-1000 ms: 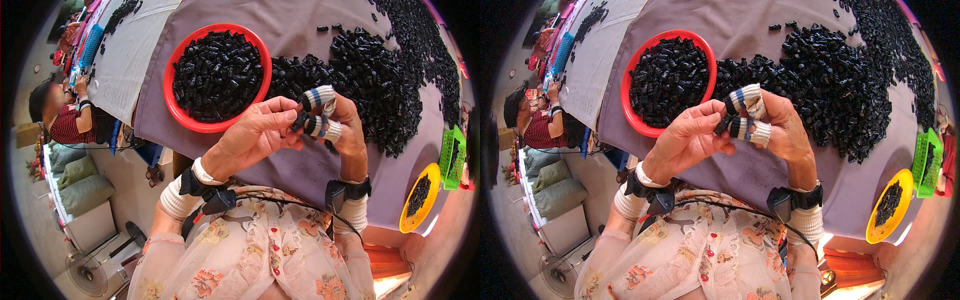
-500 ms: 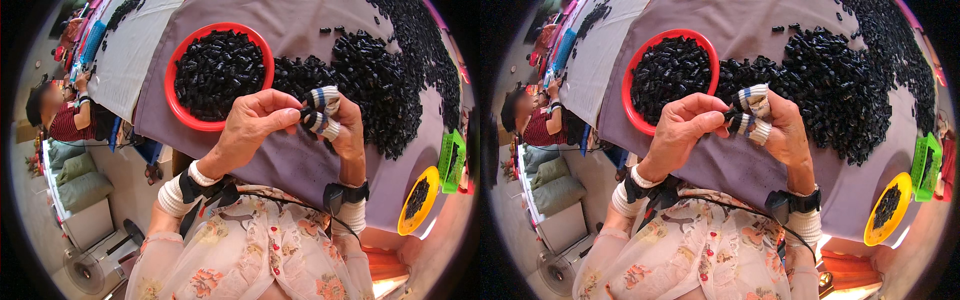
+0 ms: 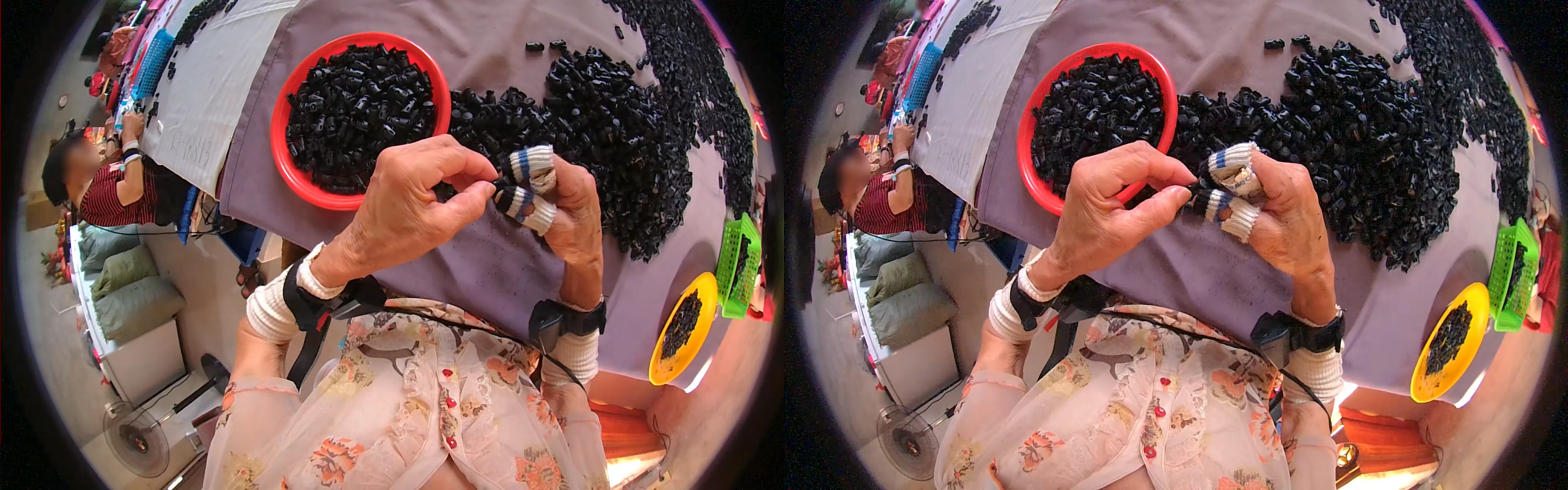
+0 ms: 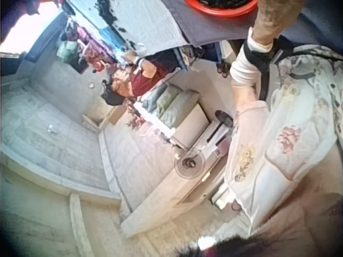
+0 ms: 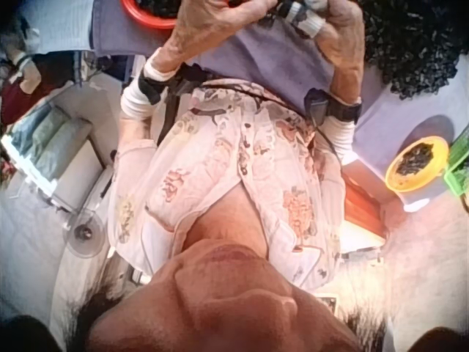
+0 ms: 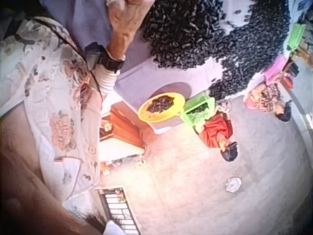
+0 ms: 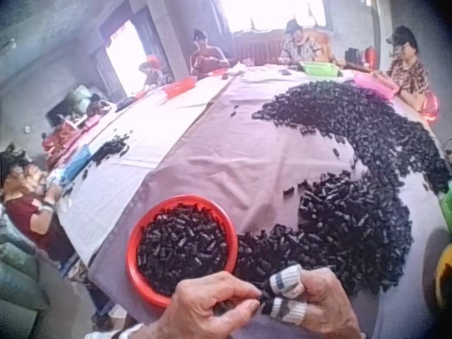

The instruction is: Assembling small black plastic or rubber components by hand at a work table.

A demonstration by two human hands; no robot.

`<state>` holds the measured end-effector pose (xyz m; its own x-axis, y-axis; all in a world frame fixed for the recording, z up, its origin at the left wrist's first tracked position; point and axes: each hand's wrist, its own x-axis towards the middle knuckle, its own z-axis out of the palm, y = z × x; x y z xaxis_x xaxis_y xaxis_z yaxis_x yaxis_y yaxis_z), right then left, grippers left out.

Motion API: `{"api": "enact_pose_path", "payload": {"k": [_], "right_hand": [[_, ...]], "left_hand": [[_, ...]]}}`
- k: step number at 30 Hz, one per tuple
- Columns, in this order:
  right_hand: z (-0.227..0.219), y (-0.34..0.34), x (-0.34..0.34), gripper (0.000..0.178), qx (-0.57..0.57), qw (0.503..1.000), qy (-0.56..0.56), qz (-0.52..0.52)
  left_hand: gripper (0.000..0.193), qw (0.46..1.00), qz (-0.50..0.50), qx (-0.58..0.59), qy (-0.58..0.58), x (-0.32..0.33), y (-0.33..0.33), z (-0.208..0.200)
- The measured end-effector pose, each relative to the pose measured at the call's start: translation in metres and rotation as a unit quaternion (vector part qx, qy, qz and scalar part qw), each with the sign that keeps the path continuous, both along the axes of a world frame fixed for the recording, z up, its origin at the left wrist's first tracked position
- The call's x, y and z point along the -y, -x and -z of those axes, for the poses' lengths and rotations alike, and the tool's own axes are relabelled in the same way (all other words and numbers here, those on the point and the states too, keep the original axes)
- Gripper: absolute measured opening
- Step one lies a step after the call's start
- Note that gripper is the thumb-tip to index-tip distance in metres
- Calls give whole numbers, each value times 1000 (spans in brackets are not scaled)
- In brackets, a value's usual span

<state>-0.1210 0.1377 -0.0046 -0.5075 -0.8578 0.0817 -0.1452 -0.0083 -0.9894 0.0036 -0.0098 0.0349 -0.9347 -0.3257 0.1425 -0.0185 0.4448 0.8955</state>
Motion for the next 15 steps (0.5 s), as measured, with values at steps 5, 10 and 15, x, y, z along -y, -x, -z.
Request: {"api": "enact_pose_path", "payload": {"k": [5,10,15], "right_hand": [[-2,0,0,28,5,1000,3,-18],[-2,1,1,27,-13,1000,7,-24],[0,0,0,28,-13,1000,11,-26]], "left_hand": [[11,998,28,-19,58,2,3,-2],[8,993,32,-45,107,2,5,-3],[9,988,43,-53,136,3,6,1]]}}
